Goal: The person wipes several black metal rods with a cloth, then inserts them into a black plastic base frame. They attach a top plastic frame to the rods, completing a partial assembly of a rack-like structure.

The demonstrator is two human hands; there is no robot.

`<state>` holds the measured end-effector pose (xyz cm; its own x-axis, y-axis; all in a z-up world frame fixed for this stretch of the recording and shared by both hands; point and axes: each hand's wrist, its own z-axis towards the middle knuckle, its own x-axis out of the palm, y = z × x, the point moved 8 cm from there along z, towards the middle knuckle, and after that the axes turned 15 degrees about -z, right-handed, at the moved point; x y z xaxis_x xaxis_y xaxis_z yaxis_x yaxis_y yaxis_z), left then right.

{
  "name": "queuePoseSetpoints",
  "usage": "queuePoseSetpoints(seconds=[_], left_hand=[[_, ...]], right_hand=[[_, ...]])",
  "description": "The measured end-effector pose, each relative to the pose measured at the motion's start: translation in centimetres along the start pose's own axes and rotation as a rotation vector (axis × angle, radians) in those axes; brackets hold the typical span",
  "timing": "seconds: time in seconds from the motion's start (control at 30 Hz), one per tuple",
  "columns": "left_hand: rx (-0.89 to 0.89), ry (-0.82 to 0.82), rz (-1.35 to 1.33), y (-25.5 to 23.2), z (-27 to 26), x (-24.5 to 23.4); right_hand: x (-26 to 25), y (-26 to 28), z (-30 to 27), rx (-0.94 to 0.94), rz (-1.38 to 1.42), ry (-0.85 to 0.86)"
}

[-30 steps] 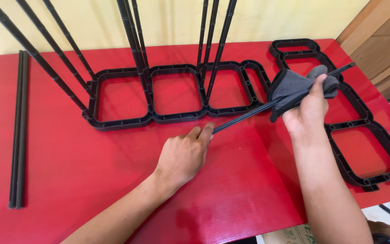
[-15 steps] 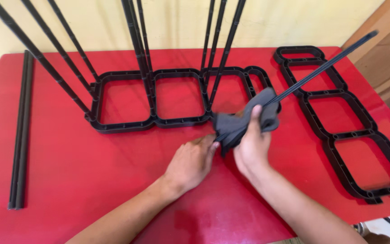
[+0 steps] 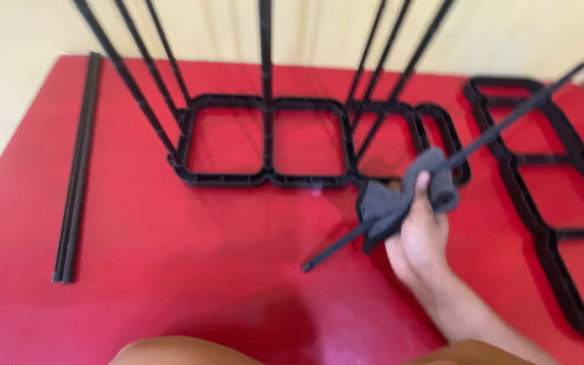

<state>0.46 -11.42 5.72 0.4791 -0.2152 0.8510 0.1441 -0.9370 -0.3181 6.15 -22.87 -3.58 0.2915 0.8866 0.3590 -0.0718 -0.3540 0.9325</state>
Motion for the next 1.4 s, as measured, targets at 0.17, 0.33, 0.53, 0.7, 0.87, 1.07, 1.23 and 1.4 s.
queuePoseSetpoints(seconds=[0.17,0.33,0.53,0.7,0.87,1.07,1.23,1.4], left_hand=[[0.625,0.106,0.504,0.7,-2.5,0.8],[0.488,0.066,0.963,5.3,2.6,-3.4],[0.264,0.087,0.565,5.2,9.0,-4.1],[0.153,0.146,0.49,2.9,8.5,-4.2],[0.114,0.243,0.531,1.2,8.2,-4.6],[0.146,0.39,0.631,-2.7,8.1,-4.0],[0.204,0.529,0.727,-6.3,7.7,-2.7],[0.334,0.724,0.797,-9.5,6.5,0.0]], right_hand=[[-0.7,0.8,0.5,-0.005,-0.039,-0.112],[-0.4,-1.5,-0.9,0.145,-0.067,-0.186],[-2.9,-2.1,0.5,0.155,-0.134,-0.321],[-4.2,-2.4,0.7,0.162,-0.123,-0.508],[-3.9,-1.7,0.4,0.123,-0.122,-0.532],[-4.2,-1.7,0.2,0.182,-0.199,-0.606],[-4.1,-1.2,0.3,0.124,-0.184,-0.554],[-2.7,1.6,1.1,-0.016,-0.163,-0.462]])
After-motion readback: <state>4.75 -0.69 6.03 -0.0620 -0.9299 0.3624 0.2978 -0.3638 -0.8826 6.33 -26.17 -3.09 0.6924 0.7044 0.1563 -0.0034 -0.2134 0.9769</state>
